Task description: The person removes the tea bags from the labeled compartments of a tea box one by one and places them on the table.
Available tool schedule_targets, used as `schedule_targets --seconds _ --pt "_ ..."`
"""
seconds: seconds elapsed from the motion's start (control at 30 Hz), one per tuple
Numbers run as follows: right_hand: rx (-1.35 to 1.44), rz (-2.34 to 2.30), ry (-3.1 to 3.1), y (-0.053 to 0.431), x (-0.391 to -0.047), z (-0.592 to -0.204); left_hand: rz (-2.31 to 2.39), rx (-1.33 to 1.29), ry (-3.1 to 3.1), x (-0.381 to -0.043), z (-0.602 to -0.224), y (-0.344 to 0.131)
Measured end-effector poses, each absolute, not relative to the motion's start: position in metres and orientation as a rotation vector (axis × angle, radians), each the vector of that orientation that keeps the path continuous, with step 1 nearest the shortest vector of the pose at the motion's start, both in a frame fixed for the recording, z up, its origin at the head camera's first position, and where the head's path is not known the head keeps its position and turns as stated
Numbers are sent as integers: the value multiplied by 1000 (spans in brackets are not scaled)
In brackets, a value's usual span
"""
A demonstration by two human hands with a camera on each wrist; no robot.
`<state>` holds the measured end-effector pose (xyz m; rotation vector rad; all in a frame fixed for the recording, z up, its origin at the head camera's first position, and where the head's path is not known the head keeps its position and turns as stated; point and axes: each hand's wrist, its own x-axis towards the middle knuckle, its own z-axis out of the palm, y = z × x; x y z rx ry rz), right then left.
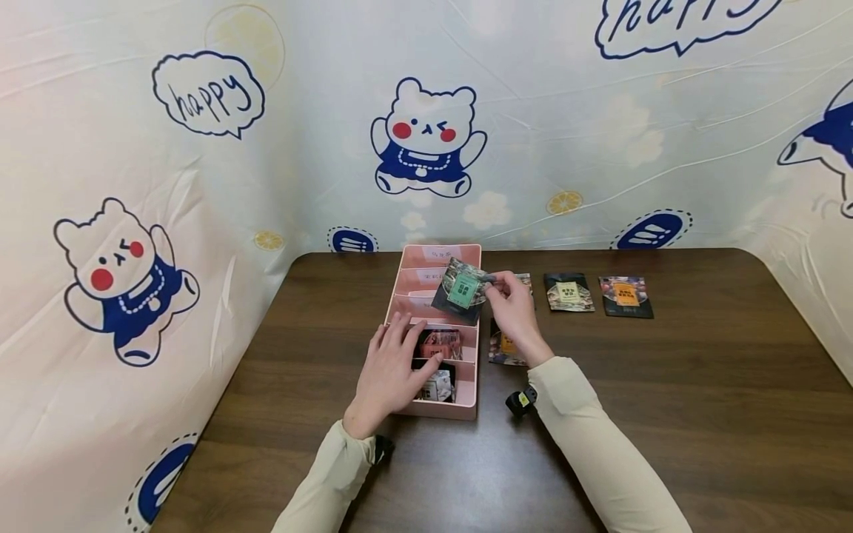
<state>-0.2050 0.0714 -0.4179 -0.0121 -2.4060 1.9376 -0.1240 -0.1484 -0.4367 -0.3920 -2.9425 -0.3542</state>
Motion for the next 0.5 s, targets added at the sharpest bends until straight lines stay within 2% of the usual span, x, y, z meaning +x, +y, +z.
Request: schedule_targets --seconds 0.5 --pt "-52 1922 -2457 82 -207 -419 -372 -401 -2932 -124 -436 -149"
